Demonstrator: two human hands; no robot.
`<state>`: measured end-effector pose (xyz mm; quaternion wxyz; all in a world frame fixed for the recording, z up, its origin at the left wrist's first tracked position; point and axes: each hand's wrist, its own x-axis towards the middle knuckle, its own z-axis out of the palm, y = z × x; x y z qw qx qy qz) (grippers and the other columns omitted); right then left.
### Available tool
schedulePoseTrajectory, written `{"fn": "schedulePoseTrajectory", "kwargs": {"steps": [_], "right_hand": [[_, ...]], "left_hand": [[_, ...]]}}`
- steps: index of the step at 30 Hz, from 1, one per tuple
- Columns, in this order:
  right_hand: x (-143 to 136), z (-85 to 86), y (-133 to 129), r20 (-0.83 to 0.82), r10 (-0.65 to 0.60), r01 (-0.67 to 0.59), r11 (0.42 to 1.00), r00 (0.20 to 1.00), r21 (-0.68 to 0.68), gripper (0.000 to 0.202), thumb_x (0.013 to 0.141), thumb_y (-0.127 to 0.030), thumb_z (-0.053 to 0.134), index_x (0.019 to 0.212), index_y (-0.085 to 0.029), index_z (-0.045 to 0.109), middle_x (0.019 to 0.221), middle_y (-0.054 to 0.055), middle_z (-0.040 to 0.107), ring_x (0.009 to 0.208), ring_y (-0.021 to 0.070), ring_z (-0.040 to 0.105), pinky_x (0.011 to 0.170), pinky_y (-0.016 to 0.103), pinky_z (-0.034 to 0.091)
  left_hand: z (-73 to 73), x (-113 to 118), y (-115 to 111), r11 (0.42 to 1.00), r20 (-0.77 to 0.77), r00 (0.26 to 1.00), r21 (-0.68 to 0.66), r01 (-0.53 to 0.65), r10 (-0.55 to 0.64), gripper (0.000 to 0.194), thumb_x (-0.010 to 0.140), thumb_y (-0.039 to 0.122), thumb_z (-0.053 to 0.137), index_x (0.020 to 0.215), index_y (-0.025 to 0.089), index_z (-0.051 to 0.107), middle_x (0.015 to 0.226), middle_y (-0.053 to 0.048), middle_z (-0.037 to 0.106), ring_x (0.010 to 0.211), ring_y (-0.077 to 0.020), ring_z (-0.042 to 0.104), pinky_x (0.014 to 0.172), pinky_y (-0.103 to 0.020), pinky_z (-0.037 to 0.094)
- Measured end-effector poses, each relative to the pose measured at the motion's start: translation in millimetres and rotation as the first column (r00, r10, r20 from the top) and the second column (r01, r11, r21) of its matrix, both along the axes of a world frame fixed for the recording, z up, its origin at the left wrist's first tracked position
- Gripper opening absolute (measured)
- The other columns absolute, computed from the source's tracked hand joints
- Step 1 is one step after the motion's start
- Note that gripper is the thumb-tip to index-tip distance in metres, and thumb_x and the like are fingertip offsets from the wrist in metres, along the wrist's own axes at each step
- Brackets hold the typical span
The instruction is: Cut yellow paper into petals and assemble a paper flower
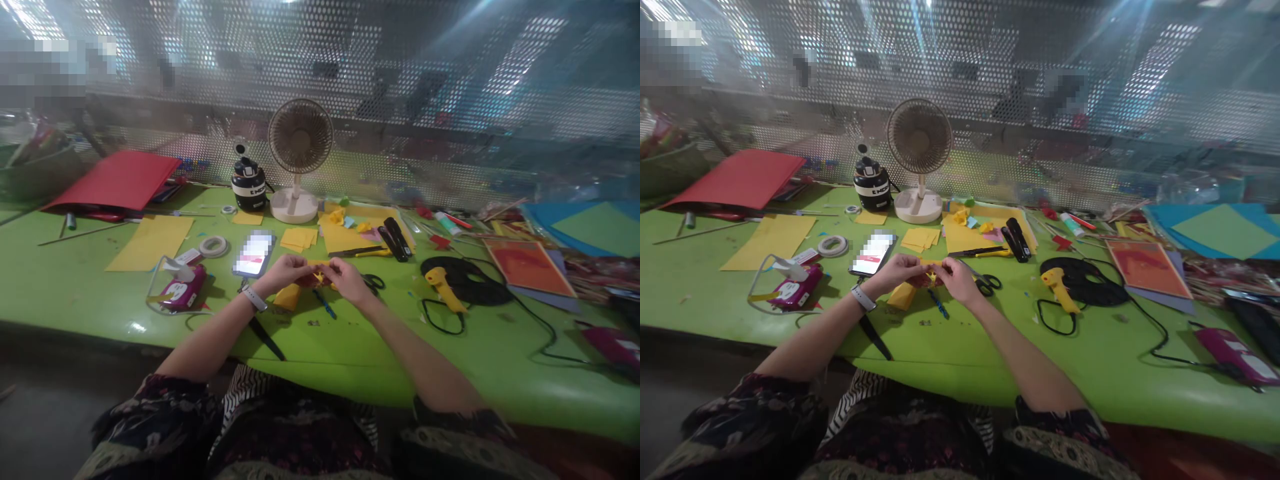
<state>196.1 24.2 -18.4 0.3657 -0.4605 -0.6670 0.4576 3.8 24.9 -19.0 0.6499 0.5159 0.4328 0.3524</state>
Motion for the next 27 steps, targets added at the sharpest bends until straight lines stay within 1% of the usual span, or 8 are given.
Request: {"fn": "schedulePoseTrajectory", "kwargs": {"steps": [3, 10, 12, 15, 17, 20, 22, 27], "right_hand": [[-1, -0.6, 0, 0.020, -0.010, 0.009, 1.000, 1.000, 0.014, 0.051, 0.076, -0.070, 0.065, 0.069, -0.022, 0.051, 0.060, -0.002, 0.060, 0.058, 0.0158, 0.062, 0.059, 0.029, 0.053], [-1, -5.6, 1, 0.063, -0.023, 0.022, 1.000, 0.998, 0.009, 0.051, 0.077, -0.072, 0.061, 0.070, -0.022, 0.050, 0.055, -0.002, 0.059, 0.053, 0.0162, 0.061, 0.058, 0.030, 0.051], [-1, -7.1, 2, 0.085, -0.030, 0.031, 0.999, 0.996, -0.008, 0.050, 0.078, -0.070, 0.063, 0.070, -0.022, 0.051, 0.054, -0.003, 0.058, 0.051, 0.0158, 0.060, 0.055, 0.029, 0.049], [-1, -7.7, 4, 0.051, -0.003, 0.007, 0.997, 0.999, -0.075, 0.046, 0.080, -0.065, 0.063, 0.072, -0.021, 0.052, 0.061, -0.001, 0.061, 0.054, 0.0152, 0.062, 0.057, 0.029, 0.051], [-1, -6.9, 4, 0.042, 0.017, -0.013, 0.996, 0.999, -0.091, 0.042, 0.084, -0.061, 0.061, 0.072, -0.021, 0.052, 0.062, -0.002, 0.060, 0.054, 0.0140, 0.060, 0.056, 0.028, 0.051], [-1, -5.6, 2, 0.094, 0.011, -0.007, 0.999, 0.996, -0.042, 0.038, 0.088, -0.055, 0.057, 0.072, -0.022, 0.049, 0.055, -0.005, 0.054, 0.049, 0.0125, 0.055, 0.052, 0.025, 0.047], [-2, -5.5, 0, 0.108, 0.011, -0.010, 1.000, 0.994, -0.009, 0.037, 0.090, -0.054, 0.054, 0.072, -0.022, 0.048, 0.054, -0.006, 0.052, 0.049, 0.0120, 0.054, 0.052, 0.024, 0.045], [-4, -5.8, -3, 0.129, 0.012, -0.019, 0.999, 0.992, 0.050, 0.040, 0.089, -0.057, 0.054, 0.072, -0.022, 0.048, 0.056, -0.006, 0.053, 0.050, 0.0122, 0.054, 0.053, 0.025, 0.045]], "left_hand": [[-0.2, -1, 1, 1.000, 0.002, 1.000, 0.011, 0.010, -0.010, 0.056, 0.059, 0.061, 0.083, 0.072, 0.009, 0.065, 0.073, -0.011, 0.075, 0.061, -0.0143, 0.069, 0.066, -0.027, 0.057], [-3.6, 0, 2, 0.998, -0.027, 0.999, 0.054, 0.037, -0.036, 0.056, 0.063, 0.063, 0.079, 0.072, 0.010, 0.063, 0.071, -0.009, 0.074, 0.060, -0.0140, 0.069, 0.062, -0.026, 0.056], [-5.1, -1, 3, 0.997, -0.050, 0.998, 0.065, 0.041, -0.038, 0.056, 0.063, 0.064, 0.078, 0.072, 0.011, 0.062, 0.071, -0.009, 0.074, 0.061, -0.0145, 0.070, 0.061, -0.025, 0.056], [-6.8, -5, 6, 0.997, -0.084, 0.996, 0.064, 0.048, -0.042, 0.053, 0.065, 0.062, 0.079, 0.072, 0.011, 0.063, 0.072, -0.008, 0.075, 0.063, -0.0150, 0.070, 0.062, -0.025, 0.056], [-7.5, -7, 7, 0.997, -0.082, 0.995, 0.050, 0.057, -0.053, 0.051, 0.067, 0.059, 0.079, 0.074, 0.012, 0.063, 0.074, -0.009, 0.075, 0.065, -0.0155, 0.071, 0.063, -0.026, 0.057], [-8.0, -10, 8, 0.995, -0.049, 0.995, 0.034, 0.093, -0.092, 0.049, 0.068, 0.056, 0.081, 0.081, 0.012, 0.065, 0.085, -0.012, 0.077, 0.071, -0.0167, 0.073, 0.066, -0.027, 0.058], [-7.7, -10, 8, 0.994, -0.037, 0.994, 0.025, 0.105, -0.104, 0.050, 0.066, 0.055, 0.083, 0.082, 0.011, 0.065, 0.089, -0.014, 0.077, 0.071, -0.0165, 0.073, 0.066, -0.027, 0.058], [-5.3, -10, 8, 0.993, -0.041, 0.992, 0.013, 0.118, -0.117, 0.053, 0.060, 0.055, 0.085, 0.079, 0.010, 0.066, 0.080, -0.011, 0.077, 0.064, -0.0146, 0.071, 0.063, -0.025, 0.057]]}}
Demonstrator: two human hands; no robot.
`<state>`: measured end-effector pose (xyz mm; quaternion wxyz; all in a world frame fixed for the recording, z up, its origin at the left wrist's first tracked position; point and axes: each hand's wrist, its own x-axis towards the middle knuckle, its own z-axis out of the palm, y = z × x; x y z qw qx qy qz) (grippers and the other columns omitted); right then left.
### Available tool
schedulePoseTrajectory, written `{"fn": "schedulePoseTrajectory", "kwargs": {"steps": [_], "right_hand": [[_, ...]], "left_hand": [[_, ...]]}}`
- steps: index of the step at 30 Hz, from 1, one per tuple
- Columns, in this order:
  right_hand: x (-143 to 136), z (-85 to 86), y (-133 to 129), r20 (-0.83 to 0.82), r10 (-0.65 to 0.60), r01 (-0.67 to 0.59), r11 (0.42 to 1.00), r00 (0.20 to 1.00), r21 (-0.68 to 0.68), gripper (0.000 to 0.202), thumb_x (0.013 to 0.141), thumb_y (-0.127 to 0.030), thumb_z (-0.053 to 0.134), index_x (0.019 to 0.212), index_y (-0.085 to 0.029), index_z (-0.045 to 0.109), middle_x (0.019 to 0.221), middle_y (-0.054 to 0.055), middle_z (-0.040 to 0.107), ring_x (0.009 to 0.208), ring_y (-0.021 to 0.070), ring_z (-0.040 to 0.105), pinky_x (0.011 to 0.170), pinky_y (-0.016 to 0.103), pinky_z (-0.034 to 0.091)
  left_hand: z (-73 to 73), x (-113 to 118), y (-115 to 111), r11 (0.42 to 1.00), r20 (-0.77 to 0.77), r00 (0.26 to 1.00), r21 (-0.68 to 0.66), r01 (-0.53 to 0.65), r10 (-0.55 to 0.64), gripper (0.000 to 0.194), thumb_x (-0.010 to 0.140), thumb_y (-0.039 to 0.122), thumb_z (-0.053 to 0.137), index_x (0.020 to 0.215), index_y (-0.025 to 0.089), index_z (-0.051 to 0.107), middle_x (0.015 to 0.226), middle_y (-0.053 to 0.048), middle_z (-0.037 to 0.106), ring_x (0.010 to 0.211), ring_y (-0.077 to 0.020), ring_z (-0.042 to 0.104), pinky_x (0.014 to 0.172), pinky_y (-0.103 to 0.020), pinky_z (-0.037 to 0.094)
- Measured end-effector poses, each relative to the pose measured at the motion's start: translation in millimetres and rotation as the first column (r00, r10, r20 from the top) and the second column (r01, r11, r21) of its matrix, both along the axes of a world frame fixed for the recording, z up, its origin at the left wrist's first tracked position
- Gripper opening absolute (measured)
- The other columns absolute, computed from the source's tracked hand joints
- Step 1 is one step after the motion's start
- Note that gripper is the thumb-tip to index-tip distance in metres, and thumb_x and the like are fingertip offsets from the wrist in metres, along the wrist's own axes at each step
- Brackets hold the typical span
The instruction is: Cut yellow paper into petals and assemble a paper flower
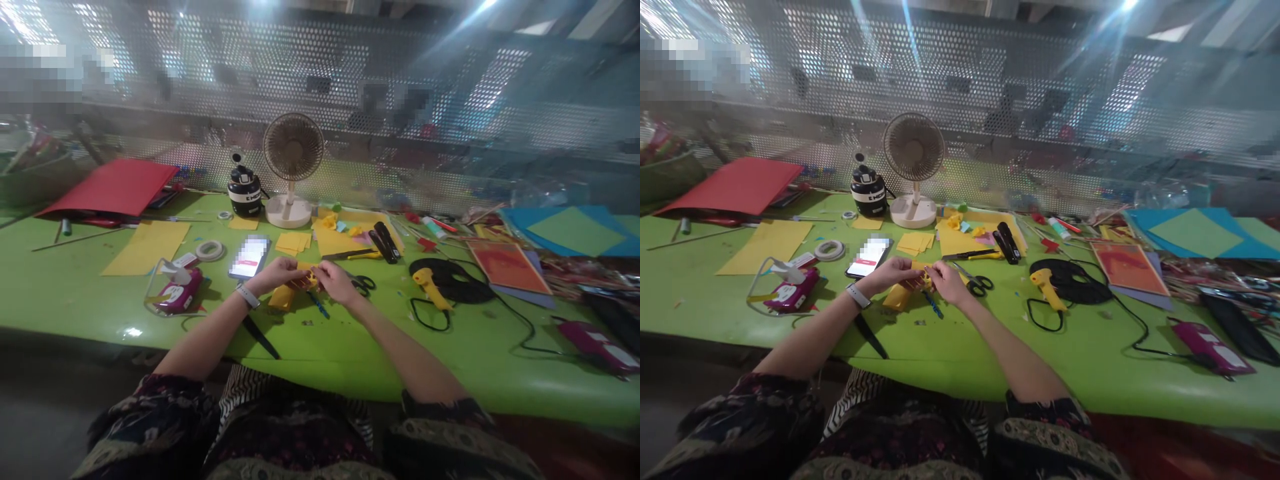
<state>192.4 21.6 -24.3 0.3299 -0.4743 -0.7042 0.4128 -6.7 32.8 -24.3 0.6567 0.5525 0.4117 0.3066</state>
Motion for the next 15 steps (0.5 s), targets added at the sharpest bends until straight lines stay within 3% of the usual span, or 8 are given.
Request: {"fn": "schedulePoseTrajectory", "kwargs": {"steps": [4, 8, 10, 12, 15], "right_hand": [[3, 2.5, 2, -0.037, -0.030, 0.029, 0.999, 0.999, -0.030, 0.045, 0.085, -0.063, 0.057, 0.070, -0.022, 0.048, 0.054, -0.005, 0.053, 0.049, 0.0128, 0.055, 0.051, 0.025, 0.046], [5, 7.2, 4, -0.180, -0.160, 0.142, 0.984, 0.971, -0.111, 0.047, 0.079, -0.065, 0.064, 0.070, -0.021, 0.052, 0.053, -0.004, 0.054, 0.046, 0.0124, 0.055, 0.045, 0.024, 0.043], [4, 9.9, 2, -0.245, -0.206, 0.167, 0.971, 0.947, -0.170, 0.043, 0.078, -0.060, 0.068, 0.071, -0.020, 0.055, 0.058, -0.002, 0.060, 0.048, 0.0123, 0.058, 0.045, 0.023, 0.044], [1, 11.7, -2, -0.283, -0.204, 0.139, 0.962, 0.937, -0.234, 0.037, 0.080, -0.053, 0.071, 0.071, -0.019, 0.058, 0.065, 0.002, 0.066, 0.052, 0.0123, 0.062, 0.048, 0.023, 0.049], [-5, 10.9, -8, -0.304, -0.152, 0.058, 0.954, 0.941, -0.296, 0.029, 0.079, -0.044, 0.074, 0.071, -0.018, 0.062, 0.070, 0.003, 0.071, 0.057, 0.0124, 0.066, 0.058, 0.025, 0.056]], "left_hand": [[1.4, -11, 8, 1.000, -0.010, 1.000, 0.016, -0.002, 0.002, 0.052, 0.061, 0.054, 0.086, 0.081, 0.009, 0.068, 0.082, -0.012, 0.077, 0.068, -0.0160, 0.073, 0.066, -0.026, 0.059], [1.3, -17, 13, 0.990, 0.027, 0.990, 0.014, -0.142, 0.142, 0.052, 0.062, 0.054, 0.085, 0.085, 0.009, 0.071, 0.085, -0.014, 0.077, 0.068, -0.0159, 0.072, 0.067, -0.027, 0.059], [1.3, -12, 9, 0.989, 0.046, 0.988, 0.009, -0.150, 0.150, 0.053, 0.067, 0.057, 0.081, 0.090, 0.010, 0.072, 0.090, -0.015, 0.077, 0.073, -0.0175, 0.073, 0.069, -0.028, 0.059], [1.6, -4, 4, 0.994, 0.068, 0.991, 0.002, -0.112, 0.111, 0.054, 0.069, 0.058, 0.079, 0.094, 0.011, 0.073, 0.093, -0.014, 0.077, 0.079, -0.0186, 0.074, 0.072, -0.028, 0.059], [2.6, 6, -4, 0.978, 0.097, 0.974, 0.029, -0.208, 0.205, 0.049, 0.065, 0.056, 0.082, 0.085, 0.012, 0.073, 0.084, -0.009, 0.076, 0.073, -0.0141, 0.070, 0.073, -0.026, 0.057]]}}
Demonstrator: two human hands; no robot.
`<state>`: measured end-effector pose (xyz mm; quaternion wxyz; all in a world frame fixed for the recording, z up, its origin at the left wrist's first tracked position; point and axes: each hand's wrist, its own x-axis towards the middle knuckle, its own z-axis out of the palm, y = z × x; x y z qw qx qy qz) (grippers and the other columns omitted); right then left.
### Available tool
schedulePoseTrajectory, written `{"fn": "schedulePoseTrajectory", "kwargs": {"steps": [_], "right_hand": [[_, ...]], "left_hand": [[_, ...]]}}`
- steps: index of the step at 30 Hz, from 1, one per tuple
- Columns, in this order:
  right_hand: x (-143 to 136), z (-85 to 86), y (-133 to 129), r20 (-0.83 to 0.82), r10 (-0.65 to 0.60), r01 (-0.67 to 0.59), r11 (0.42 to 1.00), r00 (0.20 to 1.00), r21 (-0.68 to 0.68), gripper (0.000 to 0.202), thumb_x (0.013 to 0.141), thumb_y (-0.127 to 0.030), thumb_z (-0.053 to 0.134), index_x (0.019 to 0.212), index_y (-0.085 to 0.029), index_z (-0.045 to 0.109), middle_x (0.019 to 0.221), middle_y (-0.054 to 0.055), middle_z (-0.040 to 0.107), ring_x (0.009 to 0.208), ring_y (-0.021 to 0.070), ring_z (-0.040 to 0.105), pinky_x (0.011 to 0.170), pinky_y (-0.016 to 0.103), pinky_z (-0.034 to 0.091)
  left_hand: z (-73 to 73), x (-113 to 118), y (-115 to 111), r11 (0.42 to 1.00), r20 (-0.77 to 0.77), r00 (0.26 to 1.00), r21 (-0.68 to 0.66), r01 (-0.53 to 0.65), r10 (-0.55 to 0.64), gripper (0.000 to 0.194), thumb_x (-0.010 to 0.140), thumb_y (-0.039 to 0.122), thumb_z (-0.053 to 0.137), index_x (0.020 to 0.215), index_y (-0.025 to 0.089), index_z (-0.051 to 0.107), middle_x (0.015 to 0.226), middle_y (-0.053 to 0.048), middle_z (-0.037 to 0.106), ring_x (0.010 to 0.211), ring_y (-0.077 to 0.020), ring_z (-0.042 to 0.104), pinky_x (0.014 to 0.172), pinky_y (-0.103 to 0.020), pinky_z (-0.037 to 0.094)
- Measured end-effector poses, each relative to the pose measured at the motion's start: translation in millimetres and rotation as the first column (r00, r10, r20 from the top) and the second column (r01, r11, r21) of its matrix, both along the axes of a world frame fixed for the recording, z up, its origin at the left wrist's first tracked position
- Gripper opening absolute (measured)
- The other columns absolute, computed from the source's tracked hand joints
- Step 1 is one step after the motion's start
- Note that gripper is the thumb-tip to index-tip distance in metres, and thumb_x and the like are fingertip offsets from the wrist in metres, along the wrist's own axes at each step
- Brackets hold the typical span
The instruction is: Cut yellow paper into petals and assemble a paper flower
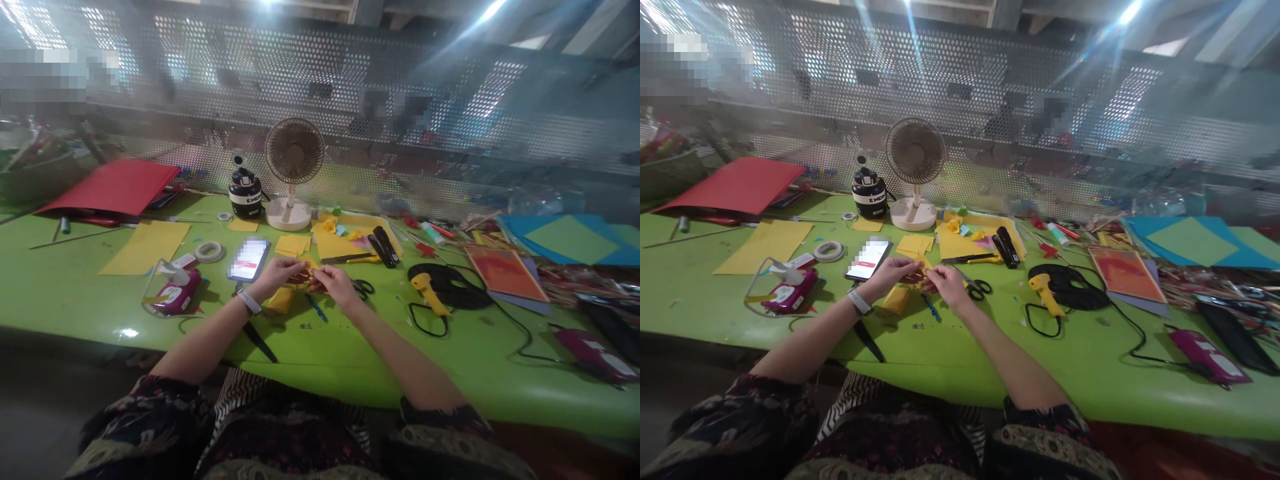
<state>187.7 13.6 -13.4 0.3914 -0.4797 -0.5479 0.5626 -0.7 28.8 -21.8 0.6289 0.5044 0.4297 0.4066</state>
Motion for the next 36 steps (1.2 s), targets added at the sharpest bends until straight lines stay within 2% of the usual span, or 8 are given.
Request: {"fn": "schedulePoseTrajectory", "kwargs": {"steps": [6, 9, 11, 14, 16, 18, 29, 36], "right_hand": [[0, -6.4, 0, 0.004, 0.131, -0.131, 0.991, 0.991, 0.026, 0.033, 0.075, -0.050, 0.073, 0.077, -0.017, 0.066, 0.071, 0.002, 0.071, 0.061, 0.0149, 0.068, 0.068, 0.031, 0.058], [8, -2.3, 2, 0.101, 0.108, -0.126, 0.975, 0.989, 0.184, 0.029, 0.080, -0.047, 0.066, 0.082, -0.018, 0.067, 0.075, 0.003, 0.070, 0.067, 0.0166, 0.067, 0.071, 0.034, 0.057], [13, 2.7, 3, 0.188, 0.019, -0.094, 0.912, 0.982, 0.399, 0.021, 0.080, -0.038, 0.065, 0.091, -0.020, 0.067, 0.086, 0.005, 0.070, 0.078, 0.0189, 0.067, 0.076, 0.035, 0.057], [18, 8.0, 3, 0.292, -0.039, -0.171, 0.734, 0.956, 0.657, 0.024, 0.078, -0.029, 0.068, 0.101, -0.024, 0.069, 0.110, 0.008, 0.067, 0.102, 0.0233, 0.063, 0.090, 0.041, 0.053], [18, 8.2, 3, 0.333, -0.018, -0.242, 0.648, 0.943, 0.722, 0.016, 0.082, -0.028, 0.068, 0.097, -0.026, 0.072, 0.113, 0.008, 0.065, 0.109, 0.0238, 0.061, 0.098, 0.044, 0.050], [17, 5.9, 3, 0.350, -0.010, -0.269, 0.619, 0.937, 0.738, 0.010, 0.086, -0.030, 0.066, 0.091, -0.027, 0.074, 0.111, 0.007, 0.064, 0.108, 0.0229, 0.061, 0.100, 0.044, 0.049], [17, -4.5, 7, 0.302, -0.052, -0.199, 0.647, 0.952, 0.736, 0.014, 0.089, -0.038, 0.065, 0.089, -0.027, 0.075, 0.117, 0.007, 0.061, 0.116, 0.0232, 0.059, 0.104, 0.043, 0.047], [9, -4.7, 2, 0.207, -0.068, -0.074, 0.790, 0.976, 0.609, 0.034, 0.085, -0.056, 0.064, 0.081, -0.023, 0.067, 0.111, 0.009, 0.064, 0.103, 0.0229, 0.063, 0.093, 0.040, 0.053]], "left_hand": [[1.5, 0, -1, 0.998, -0.025, 0.997, 0.018, 0.068, -0.067, 0.048, 0.063, 0.056, 0.083, 0.074, 0.011, 0.069, 0.072, -0.003, 0.070, 0.065, -0.0097, 0.064, 0.068, -0.024, 0.054], [1.9, -4, 2, 0.998, 0.005, 0.998, -0.001, 0.063, -0.063, 0.046, 0.063, 0.053, 0.084, 0.071, 0.011, 0.066, 0.069, -0.002, 0.067, 0.064, -0.0089, 0.063, 0.066, -0.022, 0.052], [2.1, -8, 4, 0.994, 0.019, 0.995, -0.054, 0.095, -0.094, 0.045, 0.064, 0.051, 0.085, 0.070, 0.012, 0.065, 0.068, -0.001, 0.065, 0.062, -0.0082, 0.061, 0.064, -0.021, 0.051], [1.8, -11, 6, 0.979, 0.043, 0.985, -0.115, 0.171, -0.167, 0.041, 0.064, 0.047, 0.085, 0.072, 0.012, 0.066, 0.066, -0.001, 0.064, 0.057, -0.0069, 0.058, 0.059, -0.020, 0.048], [1.2, -12, 6, 0.969, 0.054, 0.977, -0.130, 0.210, -0.204, 0.039, 0.065, 0.045, 0.086, 0.076, 0.011, 0.068, 0.065, 0.000, 0.064, 0.056, -0.0066, 0.058, 0.056, -0.019, 0.047], [0.6, -12, 6, 0.969, 0.061, 0.978, -0.135, 0.206, -0.199, 0.040, 0.065, 0.045, 0.086, 0.078, 0.011, 0.069, 0.066, -0.001, 0.064, 0.056, -0.0066, 0.058, 0.057, -0.019, 0.047], [-0.7, -8, 5, 0.988, 0.041, 0.990, -0.073, 0.139, -0.136, 0.049, 0.058, 0.051, 0.088, 0.080, 0.011, 0.069, 0.070, -0.004, 0.071, 0.062, -0.0101, 0.068, 0.064, -0.020, 0.054], [1.8, -2, 2, 0.994, 0.052, 0.993, -0.004, 0.107, -0.107, 0.053, 0.055, 0.052, 0.088, 0.079, 0.009, 0.071, 0.071, -0.007, 0.074, 0.064, -0.0135, 0.071, 0.070, -0.026, 0.058]]}}
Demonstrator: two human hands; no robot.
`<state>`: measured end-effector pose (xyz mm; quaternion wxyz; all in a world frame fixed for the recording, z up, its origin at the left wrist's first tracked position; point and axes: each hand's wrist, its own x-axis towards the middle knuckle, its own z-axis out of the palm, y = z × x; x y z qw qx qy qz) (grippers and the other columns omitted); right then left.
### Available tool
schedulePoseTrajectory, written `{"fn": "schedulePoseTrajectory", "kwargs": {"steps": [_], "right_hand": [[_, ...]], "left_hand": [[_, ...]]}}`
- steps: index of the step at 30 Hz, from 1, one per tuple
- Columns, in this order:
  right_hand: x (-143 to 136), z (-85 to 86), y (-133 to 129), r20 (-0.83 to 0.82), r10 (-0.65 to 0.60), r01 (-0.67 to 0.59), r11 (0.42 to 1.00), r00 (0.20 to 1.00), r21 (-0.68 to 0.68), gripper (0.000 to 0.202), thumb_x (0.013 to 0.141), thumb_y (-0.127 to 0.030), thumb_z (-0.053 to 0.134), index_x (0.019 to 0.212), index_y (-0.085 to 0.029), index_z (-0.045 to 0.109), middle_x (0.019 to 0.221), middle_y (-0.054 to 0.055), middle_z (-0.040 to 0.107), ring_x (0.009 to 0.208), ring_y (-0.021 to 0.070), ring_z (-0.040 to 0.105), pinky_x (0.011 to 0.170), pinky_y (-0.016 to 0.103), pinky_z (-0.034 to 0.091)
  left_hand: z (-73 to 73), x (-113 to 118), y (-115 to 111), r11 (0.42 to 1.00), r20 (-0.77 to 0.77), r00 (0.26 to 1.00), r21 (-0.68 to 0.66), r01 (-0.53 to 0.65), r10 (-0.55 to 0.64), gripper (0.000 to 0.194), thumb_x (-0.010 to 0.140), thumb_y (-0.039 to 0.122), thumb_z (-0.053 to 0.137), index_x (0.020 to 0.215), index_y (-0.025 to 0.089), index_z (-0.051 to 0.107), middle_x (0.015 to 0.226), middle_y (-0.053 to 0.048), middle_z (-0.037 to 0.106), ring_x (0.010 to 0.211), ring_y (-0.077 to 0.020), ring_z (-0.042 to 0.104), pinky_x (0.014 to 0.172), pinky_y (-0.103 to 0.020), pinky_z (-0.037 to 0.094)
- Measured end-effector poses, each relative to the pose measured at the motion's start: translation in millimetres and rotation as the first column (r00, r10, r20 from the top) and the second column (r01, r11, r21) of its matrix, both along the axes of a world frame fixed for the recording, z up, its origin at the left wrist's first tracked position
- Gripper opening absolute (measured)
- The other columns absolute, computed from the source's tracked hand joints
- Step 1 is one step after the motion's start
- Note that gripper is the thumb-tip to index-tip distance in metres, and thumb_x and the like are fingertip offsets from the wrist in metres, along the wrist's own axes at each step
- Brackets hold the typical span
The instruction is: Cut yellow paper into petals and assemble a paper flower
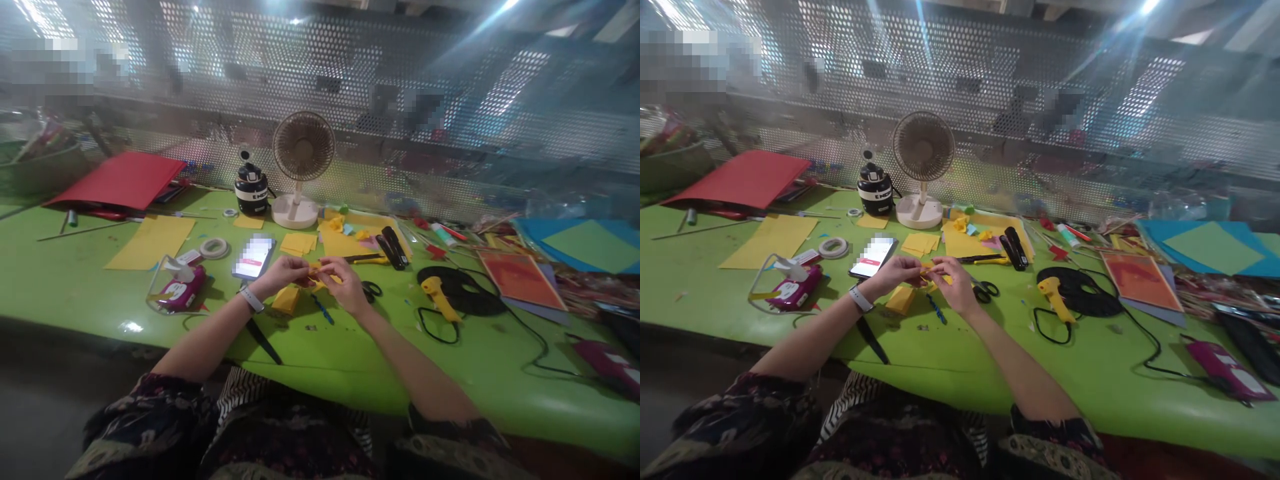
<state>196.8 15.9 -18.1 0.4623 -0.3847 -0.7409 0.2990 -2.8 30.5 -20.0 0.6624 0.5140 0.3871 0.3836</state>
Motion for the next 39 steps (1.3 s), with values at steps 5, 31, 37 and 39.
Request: {"fn": "schedulePoseTrajectory", "kwargs": {"steps": [5, 31, 37, 39], "right_hand": [[-2.7, -4.5, 0.6, -0.077, -0.055, 0.037, 0.974, 0.996, -0.225, 0.042, 0.081, -0.063, 0.063, 0.086, -0.022, 0.061, 0.087, 0.006, 0.069, 0.080, 0.0209, 0.066, 0.078, 0.035, 0.056], [-1.3, -0.3, -0.7, -0.026, -0.046, 0.040, 0.980, 0.999, -0.195, 0.032, 0.083, -0.052, 0.064, 0.081, -0.020, 0.060, 0.076, 0.003, 0.067, 0.071, 0.0190, 0.065, 0.068, 0.032, 0.053], [-2.9, -2.1, 1.8, -0.054, -0.049, 0.035, 0.973, 0.997, -0.228, 0.033, 0.081, -0.053, 0.066, 0.082, -0.020, 0.060, 0.075, 0.002, 0.066, 0.071, 0.0176, 0.064, 0.070, 0.031, 0.052], [-1.8, 0.3, 4.6, -0.122, -0.063, 0.024, 0.955, 0.990, -0.296, 0.038, 0.078, -0.056, 0.068, 0.083, -0.020, 0.058, 0.076, 0.002, 0.066, 0.072, 0.0176, 0.064, 0.071, 0.031, 0.052]], "left_hand": [[2.4, 1.6, -2.1, 1.000, 0.038, 0.999, -0.007, 0.027, -0.026, 0.047, 0.060, 0.046, 0.088, 0.084, 0.010, 0.072, 0.082, -0.011, 0.077, 0.074, -0.0169, 0.073, 0.077, -0.030, 0.059], [-4.8, 1.5, -2.5, 0.997, 0.028, 0.997, 0.004, 0.076, -0.076, 0.046, 0.065, 0.046, 0.086, 0.090, 0.009, 0.075, 0.086, -0.014, 0.077, 0.076, -0.0188, 0.075, 0.083, -0.035, 0.061], [-6.7, 0.4, -1.1, 0.997, 0.047, 0.996, 0.000, 0.079, -0.079, 0.045, 0.065, 0.044, 0.086, 0.088, 0.008, 0.075, 0.085, -0.014, 0.077, 0.074, -0.0188, 0.075, 0.081, -0.033, 0.061], [-5.8, -0.1, -1.3, 0.997, 0.057, 0.995, -0.012, 0.079, -0.078, 0.045, 0.064, 0.044, 0.087, 0.087, 0.008, 0.075, 0.084, -0.014, 0.077, 0.074, -0.0186, 0.075, 0.080, -0.032, 0.061]]}}
